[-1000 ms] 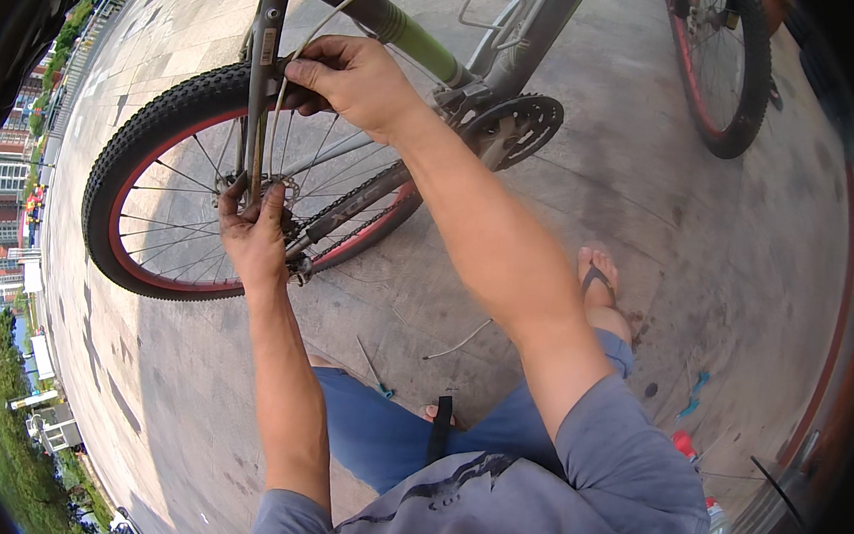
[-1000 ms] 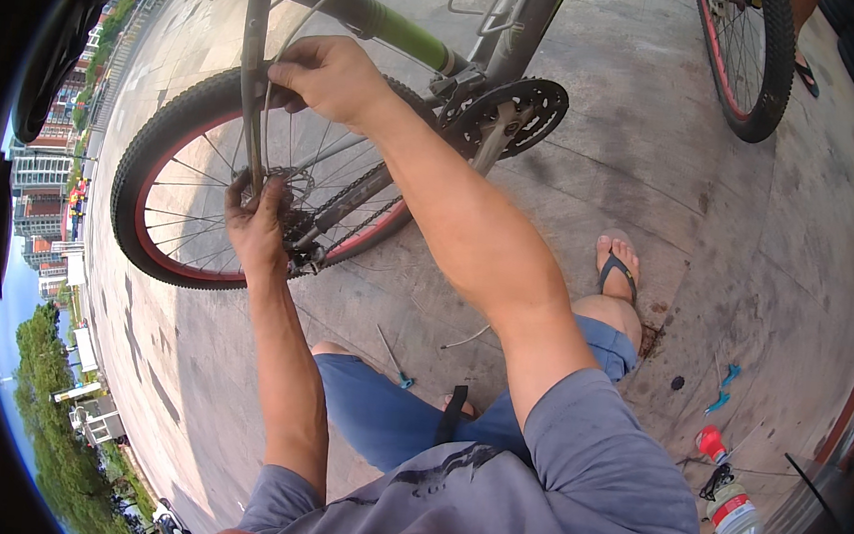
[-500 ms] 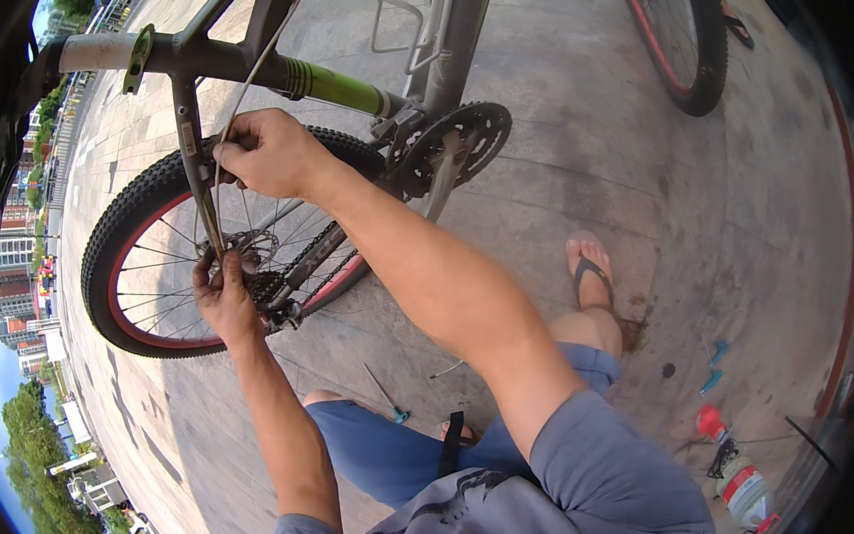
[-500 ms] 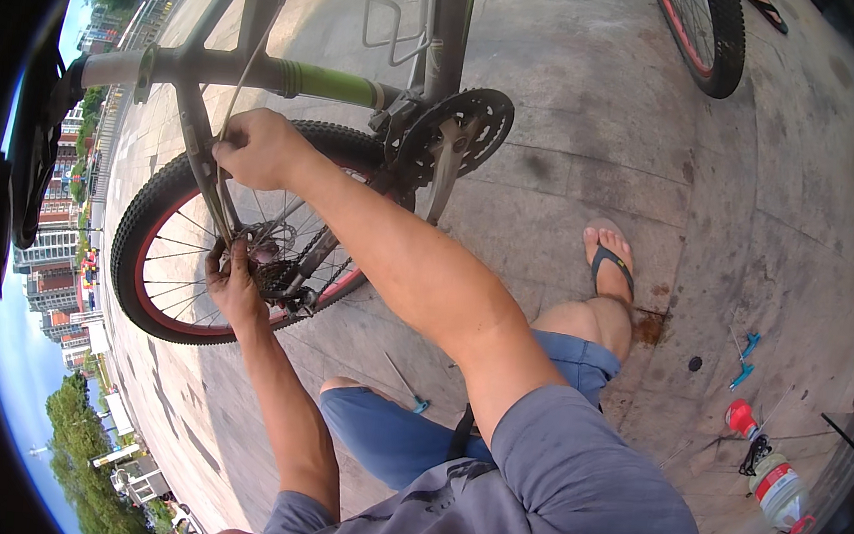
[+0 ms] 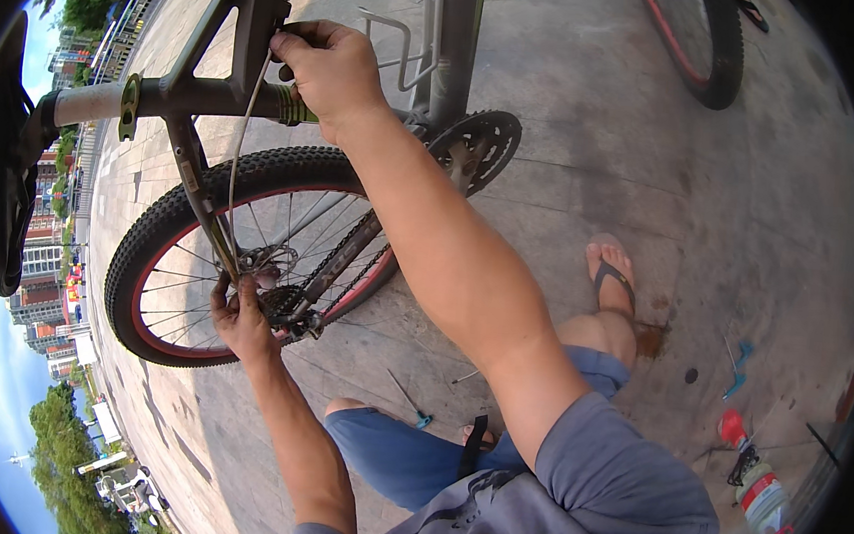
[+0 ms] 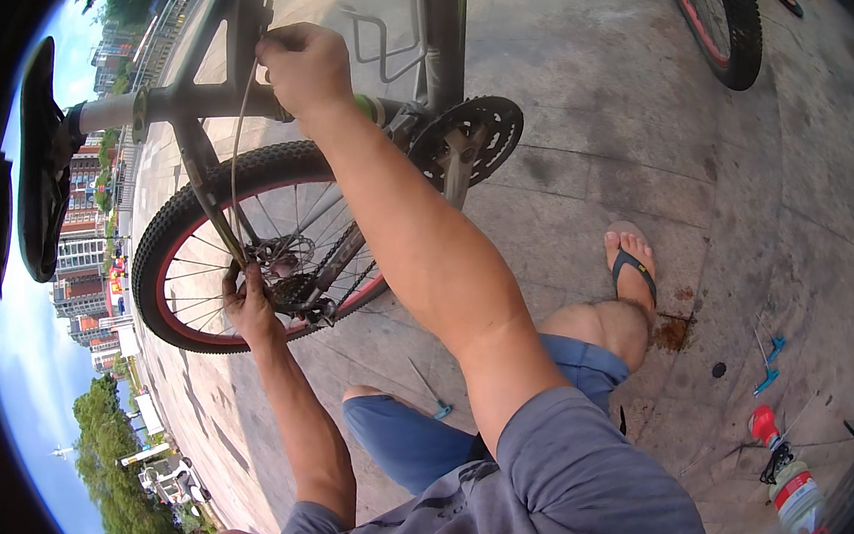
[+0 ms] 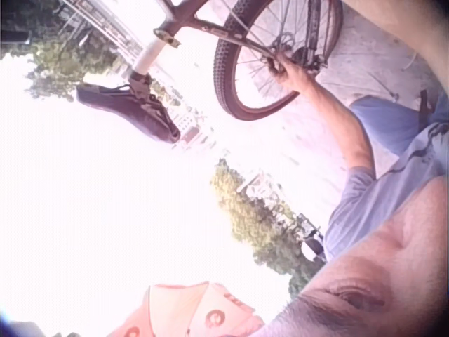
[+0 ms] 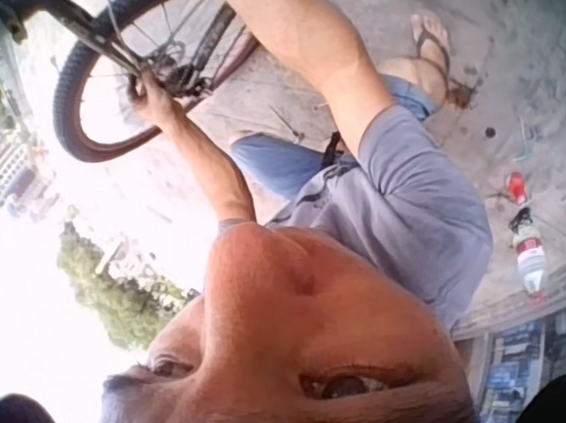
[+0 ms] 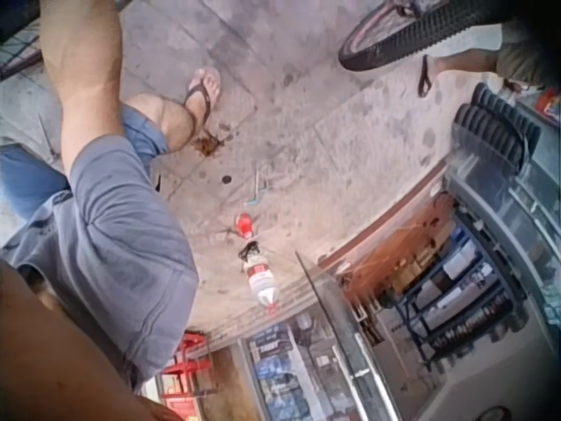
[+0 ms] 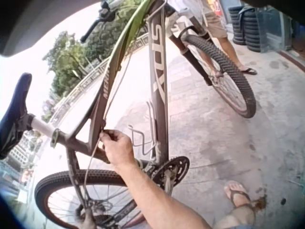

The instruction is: The person routes and secures a brake cable along the frame of a mountain bike, threading it through guides and clamps near the rear wheel and chainstay. They use an Allen key to tighten the cable anchor and adjust tension, then test the cable by hand.

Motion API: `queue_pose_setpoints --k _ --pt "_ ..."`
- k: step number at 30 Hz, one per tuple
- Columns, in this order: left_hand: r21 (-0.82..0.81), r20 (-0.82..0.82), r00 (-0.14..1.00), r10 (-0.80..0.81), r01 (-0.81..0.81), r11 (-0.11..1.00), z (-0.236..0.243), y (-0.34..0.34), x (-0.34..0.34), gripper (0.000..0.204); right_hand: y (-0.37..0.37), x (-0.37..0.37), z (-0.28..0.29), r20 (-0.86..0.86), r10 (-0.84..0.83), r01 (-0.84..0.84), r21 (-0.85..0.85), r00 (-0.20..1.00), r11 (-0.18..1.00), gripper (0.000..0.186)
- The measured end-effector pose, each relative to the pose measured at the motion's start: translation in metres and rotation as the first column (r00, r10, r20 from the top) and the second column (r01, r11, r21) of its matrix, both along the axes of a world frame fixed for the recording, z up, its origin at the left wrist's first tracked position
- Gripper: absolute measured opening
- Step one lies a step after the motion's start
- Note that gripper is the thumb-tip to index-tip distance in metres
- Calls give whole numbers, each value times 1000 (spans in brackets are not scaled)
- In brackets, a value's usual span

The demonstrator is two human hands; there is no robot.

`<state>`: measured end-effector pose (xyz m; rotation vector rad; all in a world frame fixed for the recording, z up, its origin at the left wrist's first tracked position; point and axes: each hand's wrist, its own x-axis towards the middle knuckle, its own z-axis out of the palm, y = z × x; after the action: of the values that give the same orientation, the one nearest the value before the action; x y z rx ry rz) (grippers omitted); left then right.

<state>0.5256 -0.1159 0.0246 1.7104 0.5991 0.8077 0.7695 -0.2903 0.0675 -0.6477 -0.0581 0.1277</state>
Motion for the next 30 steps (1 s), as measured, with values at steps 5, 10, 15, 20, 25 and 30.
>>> queue_pose_setpoints --k 5,10,15,20,25,30 --pt "38 -28 999 33 -32 999 -2 10 1 32 3 7 6 3 -78 78 -29 997 996 18" --pt "60 -103 994 27 -21 998 2 10 -2 33 0 3 12 -17 -112 112 -7 994 994 15" --pt "116 -128 992 19 -4 993 2 10 -1 30 8 10 5 41 -186 187 -20 982 982 14" --pt "234 -96 994 51 -27 972 -3 13 -1 28 11 10 0 57 -164 164 4 985 986 15" --pt "253 -109 990 84 -54 966 1 5 4 27 2 9 2 13 -67 66 65 998 996 16" --pt "204 -163 984 76 -42 978 7 2 0 30 6 13 4 -9 -65 66 86 998 994 14"
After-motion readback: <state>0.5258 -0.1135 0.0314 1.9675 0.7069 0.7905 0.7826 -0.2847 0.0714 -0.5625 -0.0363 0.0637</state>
